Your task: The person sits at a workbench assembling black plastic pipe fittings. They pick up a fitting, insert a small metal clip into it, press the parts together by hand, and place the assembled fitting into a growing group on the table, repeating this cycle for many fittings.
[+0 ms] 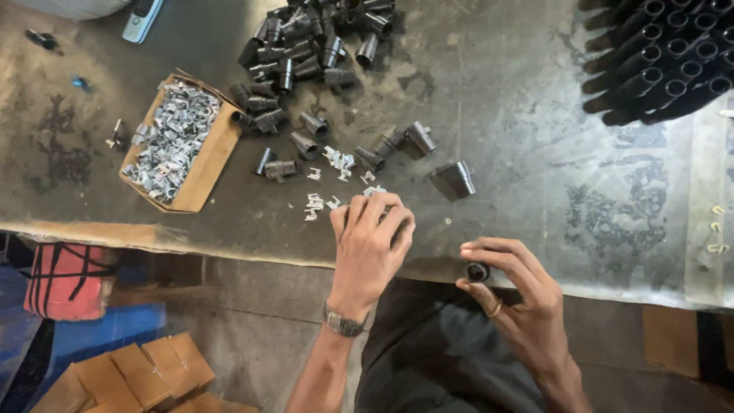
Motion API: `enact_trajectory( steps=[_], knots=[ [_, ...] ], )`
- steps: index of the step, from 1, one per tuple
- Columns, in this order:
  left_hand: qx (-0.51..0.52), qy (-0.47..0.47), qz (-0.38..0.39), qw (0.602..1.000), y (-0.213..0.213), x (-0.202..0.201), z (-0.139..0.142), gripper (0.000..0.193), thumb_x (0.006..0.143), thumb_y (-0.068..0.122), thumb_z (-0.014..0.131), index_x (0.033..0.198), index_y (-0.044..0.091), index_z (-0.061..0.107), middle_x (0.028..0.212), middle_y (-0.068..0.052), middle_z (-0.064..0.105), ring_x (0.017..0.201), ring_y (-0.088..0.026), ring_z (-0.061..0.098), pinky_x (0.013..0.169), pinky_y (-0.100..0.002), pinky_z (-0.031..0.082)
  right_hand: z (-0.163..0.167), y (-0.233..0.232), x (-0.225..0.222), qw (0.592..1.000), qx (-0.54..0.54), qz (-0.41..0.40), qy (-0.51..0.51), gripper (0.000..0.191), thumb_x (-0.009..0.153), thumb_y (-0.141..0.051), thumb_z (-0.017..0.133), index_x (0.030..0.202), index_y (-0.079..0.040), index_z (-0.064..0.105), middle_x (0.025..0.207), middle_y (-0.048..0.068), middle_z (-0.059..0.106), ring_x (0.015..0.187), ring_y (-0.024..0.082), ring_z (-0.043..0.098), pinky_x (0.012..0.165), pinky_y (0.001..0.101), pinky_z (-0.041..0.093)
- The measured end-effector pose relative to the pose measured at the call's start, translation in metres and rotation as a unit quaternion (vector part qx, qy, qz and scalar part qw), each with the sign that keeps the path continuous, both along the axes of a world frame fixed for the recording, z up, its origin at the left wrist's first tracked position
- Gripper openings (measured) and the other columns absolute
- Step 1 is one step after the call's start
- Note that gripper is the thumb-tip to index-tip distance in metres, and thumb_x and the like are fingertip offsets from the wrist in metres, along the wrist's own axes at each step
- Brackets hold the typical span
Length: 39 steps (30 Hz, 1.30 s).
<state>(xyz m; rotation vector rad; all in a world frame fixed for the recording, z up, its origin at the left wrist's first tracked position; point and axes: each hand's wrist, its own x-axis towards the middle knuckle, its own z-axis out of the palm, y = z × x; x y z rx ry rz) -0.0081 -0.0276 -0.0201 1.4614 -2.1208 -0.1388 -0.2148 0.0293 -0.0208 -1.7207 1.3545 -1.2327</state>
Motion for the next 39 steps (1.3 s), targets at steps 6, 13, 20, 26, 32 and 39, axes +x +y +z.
enact_trajectory(
  steps=[6,13,20,26,32,39],
  knots=[
    [0.014,0.017,0.003,1.000,0.006,0.005,0.009,0.039,0.080,0.020,0.080,0.118,0.015,0.071,0.111,-0.001,0.059,0.105,-0.022,0.054,0.091,-0.042,0.034,-0.001,-0.005,-0.003,0.999,0.037,-0.003,-0.012,0.038,0.077,-0.009,0.083,0.114,-0.006,0.073,0.112,0.009,0.072,0.100,0.020,0.072,0.085,0.0310,0.058],
    [0.006,0.012,-0.037,0.999,0.001,0.002,0.009,0.024,0.082,0.015,0.081,0.104,0.016,0.071,0.107,0.003,0.060,0.103,-0.019,0.056,0.092,-0.040,0.035,-0.004,-0.008,-0.003,0.999,0.033,-0.007,0.019,0.040,0.077,-0.013,0.084,0.115,-0.007,0.074,0.110,0.009,0.072,0.097,0.020,0.071,0.083,0.0324,0.056],
    [-0.007,0.119,-0.017,0.993,0.019,0.003,0.017,0.026,0.082,0.007,0.080,0.104,0.011,0.068,0.105,0.003,0.068,0.092,-0.018,0.064,0.088,-0.035,0.042,-0.007,-0.002,-0.002,0.999,0.051,-0.014,-0.004,0.040,0.074,-0.013,0.085,0.112,-0.006,0.074,0.109,0.008,0.073,0.100,0.019,0.071,0.084,0.0295,0.058],
    [0.188,0.360,-0.024,0.914,0.041,-0.006,0.015,0.021,0.083,0.003,0.085,0.097,0.006,0.069,0.098,0.000,0.065,0.074,-0.007,0.059,0.063,-0.024,0.049,-0.012,0.003,-0.003,0.996,0.070,-0.032,-0.047,0.045,0.066,-0.014,0.091,0.105,-0.002,0.071,0.103,0.008,0.074,0.096,0.016,0.071,0.083,0.0302,0.058],
    [0.292,0.467,-0.058,0.832,0.050,-0.017,0.011,0.011,0.091,0.004,0.079,0.099,0.004,0.072,0.102,-0.002,0.065,0.079,-0.007,0.066,0.068,-0.022,0.056,-0.022,0.013,-0.005,0.995,0.047,-0.021,-0.084,0.041,0.070,-0.013,0.090,0.103,-0.001,0.068,0.108,0.010,0.072,0.105,0.019,0.071,0.091,0.0313,0.060],
    [0.239,0.403,-0.075,0.880,0.056,-0.022,0.019,0.018,0.091,0.001,0.078,0.108,0.004,0.073,0.110,-0.004,0.065,0.083,-0.010,0.069,0.065,-0.023,0.058,-0.028,0.020,-0.008,0.995,0.055,-0.022,-0.078,0.041,0.069,-0.012,0.090,0.102,0.000,0.069,0.107,0.012,0.071,0.104,0.020,0.073,0.090,0.0310,0.060]
  ],
)
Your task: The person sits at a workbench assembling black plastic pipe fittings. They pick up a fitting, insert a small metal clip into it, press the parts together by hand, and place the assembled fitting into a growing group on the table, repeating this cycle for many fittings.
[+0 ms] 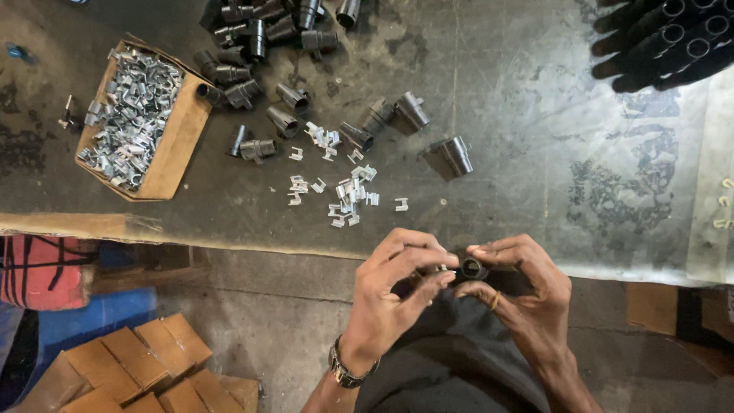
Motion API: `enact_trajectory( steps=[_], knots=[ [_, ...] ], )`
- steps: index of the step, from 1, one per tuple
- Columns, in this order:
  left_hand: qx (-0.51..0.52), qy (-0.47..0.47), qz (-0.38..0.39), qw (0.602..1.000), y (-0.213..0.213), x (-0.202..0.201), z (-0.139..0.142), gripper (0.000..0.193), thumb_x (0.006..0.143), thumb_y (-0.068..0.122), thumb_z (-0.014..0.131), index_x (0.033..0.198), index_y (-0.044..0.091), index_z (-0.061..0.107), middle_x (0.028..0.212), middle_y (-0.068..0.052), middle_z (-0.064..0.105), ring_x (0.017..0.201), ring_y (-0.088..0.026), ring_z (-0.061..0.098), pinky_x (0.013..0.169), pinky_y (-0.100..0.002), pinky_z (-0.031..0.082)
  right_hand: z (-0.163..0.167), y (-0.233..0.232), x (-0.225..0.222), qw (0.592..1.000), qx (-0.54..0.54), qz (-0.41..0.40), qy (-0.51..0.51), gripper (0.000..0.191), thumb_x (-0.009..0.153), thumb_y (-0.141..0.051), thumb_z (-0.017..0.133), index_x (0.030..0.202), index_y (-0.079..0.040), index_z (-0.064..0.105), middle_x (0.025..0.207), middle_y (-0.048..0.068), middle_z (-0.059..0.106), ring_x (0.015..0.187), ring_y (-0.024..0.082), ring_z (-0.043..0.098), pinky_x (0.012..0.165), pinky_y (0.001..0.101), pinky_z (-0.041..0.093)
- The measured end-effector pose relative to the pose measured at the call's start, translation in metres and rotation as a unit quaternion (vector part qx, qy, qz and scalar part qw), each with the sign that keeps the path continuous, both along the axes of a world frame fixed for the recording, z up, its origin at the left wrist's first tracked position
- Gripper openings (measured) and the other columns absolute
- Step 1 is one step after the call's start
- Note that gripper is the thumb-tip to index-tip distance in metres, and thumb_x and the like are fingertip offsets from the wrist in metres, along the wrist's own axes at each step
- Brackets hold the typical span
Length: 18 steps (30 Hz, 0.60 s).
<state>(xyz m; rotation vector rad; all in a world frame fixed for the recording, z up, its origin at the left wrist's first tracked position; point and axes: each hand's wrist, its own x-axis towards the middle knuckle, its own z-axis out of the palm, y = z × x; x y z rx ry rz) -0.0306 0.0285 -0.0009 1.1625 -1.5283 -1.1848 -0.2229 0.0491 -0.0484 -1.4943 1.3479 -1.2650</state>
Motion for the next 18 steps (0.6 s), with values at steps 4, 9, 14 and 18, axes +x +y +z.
enact_trajectory(
  steps=[4,9,14,18],
  knots=[
    [-0.019,-0.008,-0.002,1.000,0.002,-0.004,0.005,0.028,0.089,0.002,0.081,0.113,0.006,0.067,0.110,-0.003,0.066,0.089,-0.010,0.073,0.072,-0.024,0.061,0.002,0.001,-0.001,1.000,0.000,0.006,-0.020,0.036,0.075,-0.010,0.087,0.103,-0.001,0.068,0.109,0.012,0.072,0.107,0.022,0.073,0.093,0.0317,0.060],
    [-0.062,-0.047,-0.029,0.997,0.002,-0.008,0.007,0.026,0.090,0.002,0.082,0.111,0.006,0.067,0.110,-0.003,0.067,0.090,-0.011,0.071,0.071,-0.023,0.061,0.006,0.000,-0.002,0.999,-0.012,0.010,0.028,0.037,0.072,-0.009,0.087,0.103,-0.001,0.069,0.108,0.011,0.073,0.106,0.022,0.074,0.092,0.0317,0.060],
    [-0.052,-0.063,-0.034,0.996,0.003,-0.010,0.007,0.027,0.089,0.001,0.081,0.110,0.005,0.064,0.109,-0.003,0.066,0.085,-0.010,0.071,0.069,-0.022,0.063,0.008,0.002,-0.001,0.999,-0.001,0.003,0.043,0.035,0.072,-0.005,0.086,0.102,-0.001,0.070,0.109,0.012,0.072,0.107,0.022,0.074,0.093,0.0323,0.063],
    [-0.027,-0.096,-0.038,0.994,0.003,-0.013,0.009,0.028,0.090,0.004,0.082,0.110,0.005,0.063,0.109,-0.003,0.066,0.080,-0.010,0.071,0.067,-0.023,0.062,0.007,0.001,0.000,0.999,-0.005,0.001,0.054,0.031,0.074,-0.003,0.084,0.100,0.000,0.068,0.111,0.011,0.071,0.109,0.022,0.074,0.093,0.0318,0.063]
  ],
)
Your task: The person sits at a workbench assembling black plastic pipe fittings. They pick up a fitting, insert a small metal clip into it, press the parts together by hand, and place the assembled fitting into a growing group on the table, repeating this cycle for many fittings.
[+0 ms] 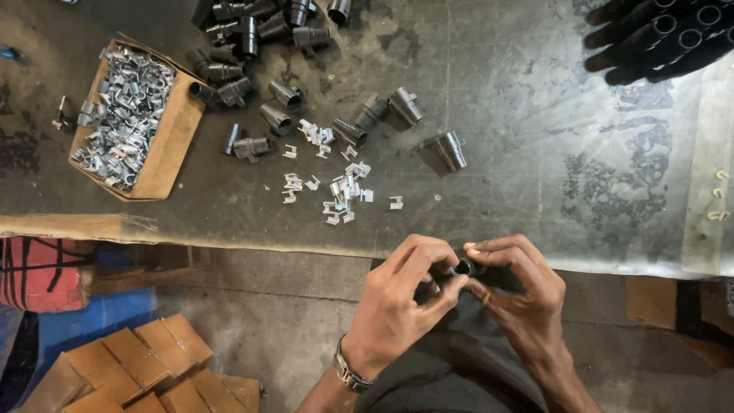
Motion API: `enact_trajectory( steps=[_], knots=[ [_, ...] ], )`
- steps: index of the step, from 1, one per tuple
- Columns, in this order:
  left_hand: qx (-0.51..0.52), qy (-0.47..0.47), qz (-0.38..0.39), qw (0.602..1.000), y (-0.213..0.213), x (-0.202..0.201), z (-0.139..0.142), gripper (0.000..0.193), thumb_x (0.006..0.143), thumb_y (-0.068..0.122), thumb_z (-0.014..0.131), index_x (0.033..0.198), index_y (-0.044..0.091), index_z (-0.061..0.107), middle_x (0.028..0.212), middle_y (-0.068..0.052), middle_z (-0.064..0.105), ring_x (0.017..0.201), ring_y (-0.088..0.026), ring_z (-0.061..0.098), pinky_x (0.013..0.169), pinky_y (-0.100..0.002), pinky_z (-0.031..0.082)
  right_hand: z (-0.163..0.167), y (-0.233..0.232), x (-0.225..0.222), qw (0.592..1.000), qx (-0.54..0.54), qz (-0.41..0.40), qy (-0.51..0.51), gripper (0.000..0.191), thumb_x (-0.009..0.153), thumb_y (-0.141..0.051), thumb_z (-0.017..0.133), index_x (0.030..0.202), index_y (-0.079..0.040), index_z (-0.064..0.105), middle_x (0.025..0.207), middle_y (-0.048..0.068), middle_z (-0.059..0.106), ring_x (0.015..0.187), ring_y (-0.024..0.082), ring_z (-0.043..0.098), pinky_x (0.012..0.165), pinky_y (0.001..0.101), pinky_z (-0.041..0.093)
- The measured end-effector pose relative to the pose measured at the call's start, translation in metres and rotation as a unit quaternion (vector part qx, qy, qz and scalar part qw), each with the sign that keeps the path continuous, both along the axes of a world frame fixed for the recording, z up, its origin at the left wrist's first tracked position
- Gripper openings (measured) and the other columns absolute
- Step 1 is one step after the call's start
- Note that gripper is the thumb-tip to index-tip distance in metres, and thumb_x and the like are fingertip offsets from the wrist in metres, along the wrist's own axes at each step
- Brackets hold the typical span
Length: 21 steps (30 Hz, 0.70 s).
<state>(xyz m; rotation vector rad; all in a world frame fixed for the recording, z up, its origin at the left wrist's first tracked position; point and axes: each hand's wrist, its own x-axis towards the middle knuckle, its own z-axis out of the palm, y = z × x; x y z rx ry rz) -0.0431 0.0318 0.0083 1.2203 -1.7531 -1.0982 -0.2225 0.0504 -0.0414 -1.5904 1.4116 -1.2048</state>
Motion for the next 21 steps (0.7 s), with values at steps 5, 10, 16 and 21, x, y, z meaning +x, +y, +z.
enact_trajectory(
  steps=[5,10,16,21],
  knots=[
    [-0.032,-0.015,-0.014,0.999,0.001,-0.003,0.006,0.046,0.087,0.011,0.085,0.126,0.005,0.062,0.118,-0.006,0.065,0.092,-0.015,0.072,0.071,-0.026,0.061,0.000,0.000,0.001,1.000,-0.018,-0.008,0.009,0.033,0.073,-0.005,0.085,0.101,0.000,0.067,0.114,0.012,0.070,0.111,0.023,0.072,0.093,0.0325,0.062],
    [-0.063,-0.048,0.059,0.995,-0.008,0.004,0.001,0.051,0.084,0.017,0.085,0.127,0.008,0.061,0.124,-0.007,0.065,0.088,-0.015,0.072,0.066,-0.025,0.060,0.004,-0.005,-0.011,0.983,-0.062,-0.085,0.148,0.035,0.072,-0.010,0.087,0.102,-0.002,0.071,0.118,0.013,0.068,0.118,0.028,0.062,0.100,0.0400,0.053],
    [-0.107,-0.225,0.165,0.954,-0.033,0.032,-0.014,0.036,0.087,0.017,0.081,0.121,0.014,0.069,0.111,-0.002,0.066,0.086,-0.018,0.067,0.070,-0.033,0.055,-0.013,-0.063,-0.072,0.964,-0.041,-0.160,0.210,0.026,0.093,-0.022,0.084,0.113,-0.015,0.070,0.126,0.004,0.064,0.124,0.021,0.061,0.106,0.0358,0.053],
    [-0.158,-0.278,0.164,0.933,-0.044,0.025,-0.028,0.032,0.083,0.017,0.080,0.114,0.015,0.071,0.102,-0.002,0.063,0.092,-0.022,0.066,0.075,-0.037,0.053,-0.020,-0.075,-0.086,0.934,-0.068,-0.162,0.313,0.027,0.100,-0.025,0.086,0.117,-0.007,0.072,0.119,0.007,0.070,0.120,0.025,0.062,0.106,0.0463,0.049]
  ],
)
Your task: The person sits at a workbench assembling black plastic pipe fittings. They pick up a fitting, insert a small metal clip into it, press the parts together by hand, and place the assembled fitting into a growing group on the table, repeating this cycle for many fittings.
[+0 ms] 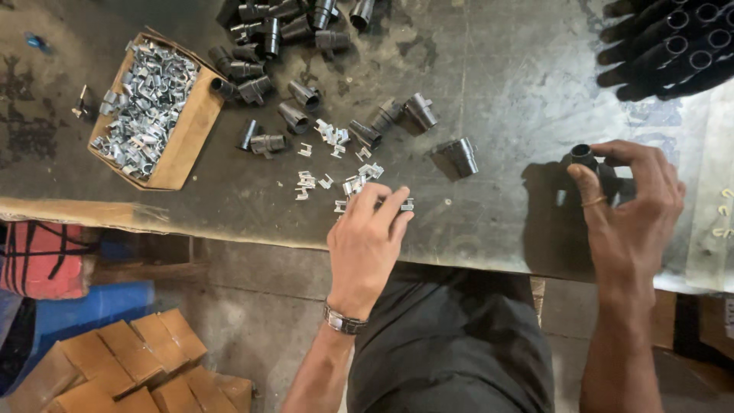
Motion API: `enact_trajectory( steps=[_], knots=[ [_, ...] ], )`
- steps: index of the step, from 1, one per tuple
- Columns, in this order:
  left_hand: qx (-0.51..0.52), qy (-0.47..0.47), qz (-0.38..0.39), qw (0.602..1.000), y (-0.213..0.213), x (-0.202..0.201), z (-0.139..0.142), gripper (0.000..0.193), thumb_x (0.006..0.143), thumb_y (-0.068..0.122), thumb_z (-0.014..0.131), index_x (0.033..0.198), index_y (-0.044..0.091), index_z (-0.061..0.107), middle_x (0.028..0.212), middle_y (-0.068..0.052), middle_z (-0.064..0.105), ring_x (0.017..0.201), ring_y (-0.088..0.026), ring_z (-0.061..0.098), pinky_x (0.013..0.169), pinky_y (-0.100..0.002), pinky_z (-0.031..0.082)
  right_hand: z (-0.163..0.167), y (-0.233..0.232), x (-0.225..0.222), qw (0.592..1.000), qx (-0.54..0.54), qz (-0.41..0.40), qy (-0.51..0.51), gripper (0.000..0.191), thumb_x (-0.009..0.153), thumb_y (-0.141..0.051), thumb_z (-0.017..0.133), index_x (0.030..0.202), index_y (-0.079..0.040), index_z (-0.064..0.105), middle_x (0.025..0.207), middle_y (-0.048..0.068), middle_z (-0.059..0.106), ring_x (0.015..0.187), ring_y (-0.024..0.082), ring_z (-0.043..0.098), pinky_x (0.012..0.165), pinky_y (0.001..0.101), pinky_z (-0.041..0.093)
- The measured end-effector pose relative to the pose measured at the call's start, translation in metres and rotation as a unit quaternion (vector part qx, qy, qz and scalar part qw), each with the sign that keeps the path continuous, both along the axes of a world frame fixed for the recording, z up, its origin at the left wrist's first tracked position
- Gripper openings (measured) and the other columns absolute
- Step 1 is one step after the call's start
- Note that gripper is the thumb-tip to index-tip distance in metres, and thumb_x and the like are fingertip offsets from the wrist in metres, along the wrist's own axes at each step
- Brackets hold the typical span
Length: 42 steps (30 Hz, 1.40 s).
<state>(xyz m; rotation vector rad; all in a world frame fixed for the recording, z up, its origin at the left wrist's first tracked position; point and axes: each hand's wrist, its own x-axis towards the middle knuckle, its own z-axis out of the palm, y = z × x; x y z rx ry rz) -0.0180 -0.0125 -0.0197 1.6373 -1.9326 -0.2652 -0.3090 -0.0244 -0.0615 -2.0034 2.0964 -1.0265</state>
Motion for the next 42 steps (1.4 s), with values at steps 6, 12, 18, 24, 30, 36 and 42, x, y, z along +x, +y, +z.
enact_trajectory(
  steps=[6,12,18,24,30,36,42],
  knots=[
    [0.026,0.049,-0.023,0.998,0.006,0.000,-0.002,0.021,0.086,0.014,0.078,0.105,0.013,0.068,0.100,0.000,0.064,0.090,-0.022,0.067,0.073,-0.037,0.053,0.016,0.006,0.017,0.989,0.025,-0.065,-0.134,0.033,0.101,-0.029,0.072,0.126,-0.009,0.064,0.116,0.008,0.066,0.107,0.026,0.061,0.088,0.0420,0.053],
    [0.046,0.090,-0.030,0.994,0.010,0.004,0.001,0.021,0.088,0.012,0.077,0.106,0.013,0.066,0.101,0.000,0.065,0.089,-0.023,0.068,0.071,-0.036,0.054,0.017,0.002,0.007,0.995,-0.031,0.037,-0.084,0.023,0.112,-0.019,0.069,0.130,-0.005,0.063,0.125,0.014,0.064,0.112,0.024,0.067,0.094,0.0384,0.061],
    [0.049,0.101,-0.025,0.993,0.011,0.003,0.002,0.023,0.088,0.012,0.078,0.108,0.013,0.066,0.103,0.000,0.065,0.079,-0.022,0.067,0.067,-0.035,0.054,0.013,-0.008,-0.007,0.989,0.017,-0.043,-0.143,0.038,0.101,-0.033,0.075,0.123,-0.005,0.060,0.121,0.009,0.065,0.107,0.021,0.066,0.089,0.0385,0.059],
    [0.061,0.144,-0.003,0.988,0.015,0.002,0.005,0.030,0.086,0.010,0.078,0.113,0.013,0.067,0.101,0.000,0.066,0.063,-0.016,0.062,0.059,-0.031,0.052,0.025,0.004,0.020,0.996,-0.093,-0.006,-0.011,0.038,0.109,-0.037,0.073,0.126,-0.005,0.064,0.134,0.013,0.059,0.133,0.030,0.053,0.110,0.0475,0.044],
    [0.024,0.204,-0.035,0.978,0.020,0.003,0.007,0.028,0.091,0.006,0.076,0.117,0.011,0.069,0.107,0.000,0.067,0.070,-0.010,0.066,0.063,-0.026,0.054,0.021,-0.007,0.093,0.994,-0.001,0.060,0.093,0.039,0.091,-0.037,0.083,0.117,-0.010,0.073,0.134,0.010,0.062,0.125,0.029,0.049,0.107,0.0442,0.031],
    [0.055,0.284,0.004,0.957,0.033,0.006,0.005,0.019,0.086,0.004,0.081,0.101,0.007,0.069,0.096,-0.001,0.062,0.061,-0.006,0.052,0.055,-0.024,0.044,0.046,-0.003,0.088,0.989,0.096,0.078,0.076,0.032,0.094,-0.021,0.084,0.121,-0.010,0.071,0.122,0.001,0.068,0.109,0.022,0.061,0.093,0.0420,0.045],
    [0.153,0.418,-0.018,0.895,0.034,-0.002,-0.006,0.013,0.092,0.005,0.079,0.101,0.005,0.070,0.084,0.003,0.063,0.068,-0.001,0.054,0.060,-0.021,0.044,0.046,0.027,0.078,0.972,0.052,0.168,-0.157,0.035,0.085,-0.005,0.081,0.117,-0.005,0.067,0.128,0.010,0.063,0.109,0.022,0.064,0.090,0.0345,0.056]
  ],
)
